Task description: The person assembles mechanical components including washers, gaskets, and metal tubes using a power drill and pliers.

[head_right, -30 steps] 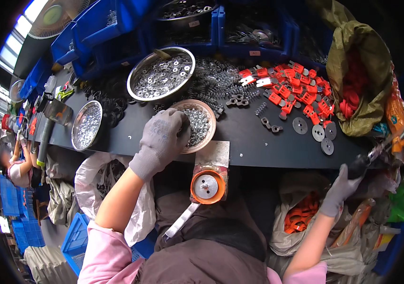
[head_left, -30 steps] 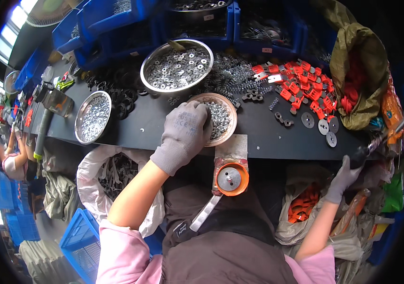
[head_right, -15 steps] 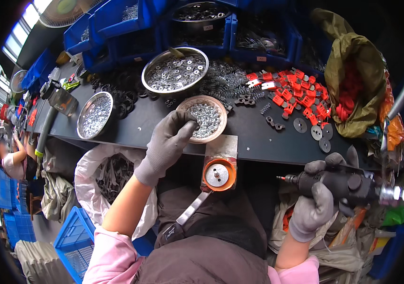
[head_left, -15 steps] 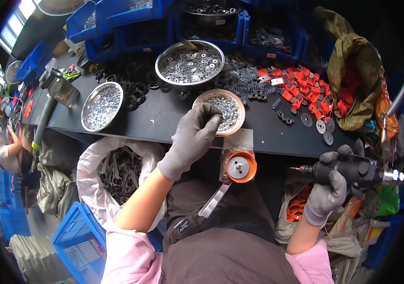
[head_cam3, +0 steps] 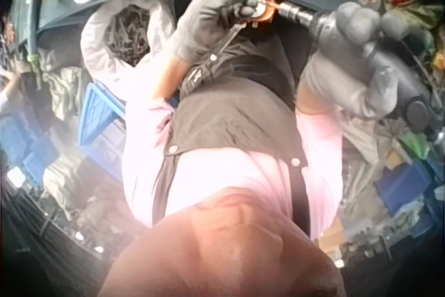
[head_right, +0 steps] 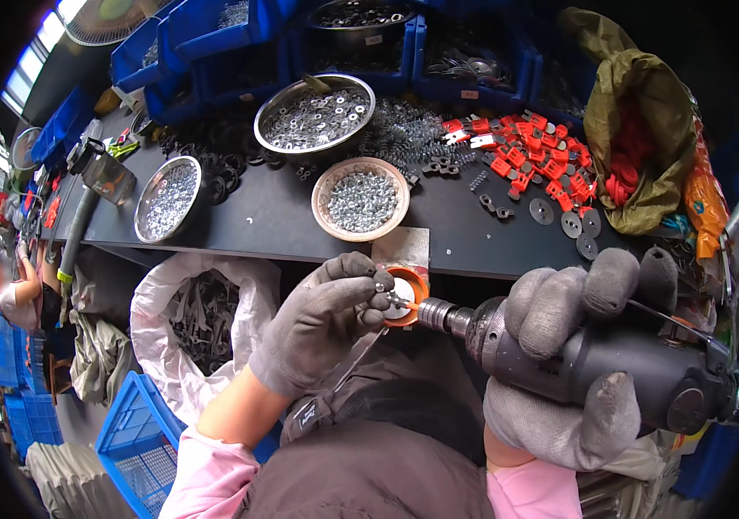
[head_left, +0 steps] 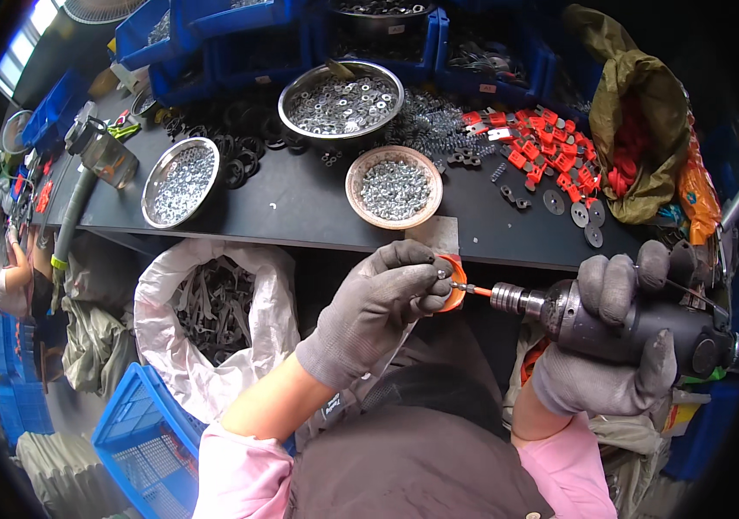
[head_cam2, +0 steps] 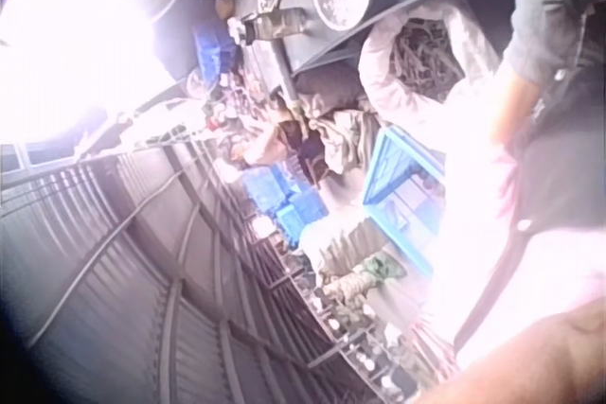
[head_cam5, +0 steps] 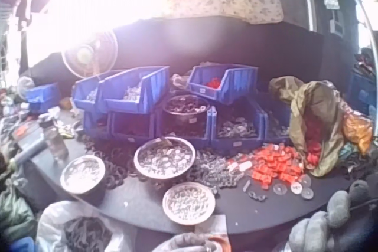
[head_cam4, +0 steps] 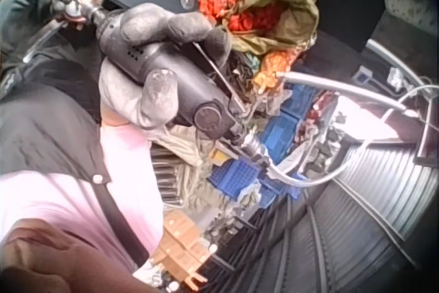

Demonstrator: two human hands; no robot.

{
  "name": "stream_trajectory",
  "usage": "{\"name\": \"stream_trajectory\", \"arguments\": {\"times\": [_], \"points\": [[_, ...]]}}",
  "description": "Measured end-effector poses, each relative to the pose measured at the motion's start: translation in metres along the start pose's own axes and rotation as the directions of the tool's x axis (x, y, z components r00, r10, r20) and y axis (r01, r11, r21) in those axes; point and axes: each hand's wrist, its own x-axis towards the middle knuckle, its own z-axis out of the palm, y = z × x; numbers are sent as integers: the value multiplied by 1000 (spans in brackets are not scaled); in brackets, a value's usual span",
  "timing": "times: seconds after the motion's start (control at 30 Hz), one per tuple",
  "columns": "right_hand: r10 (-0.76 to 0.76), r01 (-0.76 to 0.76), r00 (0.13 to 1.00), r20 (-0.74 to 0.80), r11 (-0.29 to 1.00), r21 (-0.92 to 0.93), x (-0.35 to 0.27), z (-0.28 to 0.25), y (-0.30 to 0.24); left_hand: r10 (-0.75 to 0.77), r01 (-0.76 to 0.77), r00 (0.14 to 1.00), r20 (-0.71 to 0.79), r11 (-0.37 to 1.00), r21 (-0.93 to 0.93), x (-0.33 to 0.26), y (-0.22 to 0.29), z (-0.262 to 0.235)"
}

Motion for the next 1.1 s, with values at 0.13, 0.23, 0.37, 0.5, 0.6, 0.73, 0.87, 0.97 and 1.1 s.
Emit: {"name": "stream_trajectory", "arguments": {"times": [0.13,0.23,0.37,0.5,0.6,0.73,0.87,0.97,1.1], "points": [[25,-25,1000,0,999,27,-3,3,-1,0,0,1000,-7,1000,15,-6,-4,0],[-31,23,993,-112,997,-73,-6,5,0,32,-34,999,38,998,60,-5,-6,-3],[10,-24,993,-114,993,-116,-8,-1,-4,80,-95,992,96,983,159,-5,-7,-5],[15,-28,993,-118,994,-104,-9,-4,-3,86,-95,995,53,973,211,-6,-8,0],[30,-39,992,-124,996,-77,-8,-6,-1,65,-73,997,39,968,242,-7,-5,1],[55,-58,988,-142,998,-18,-6,-11,4,179,-188,982,57,944,272,-9,-10,-2],[42,-44,975,-216,999,-4,-4,-11,9,295,-308,951,89,896,321,-8,-14,-2],[41,-20,992,-120,985,173,-1,-16,10,275,-305,948,157,927,218,-4,-16,-11],[102,-46,956,-276,978,203,7,-22,11,359,-441,883,303,854,275,-3,-8,-6]]}}
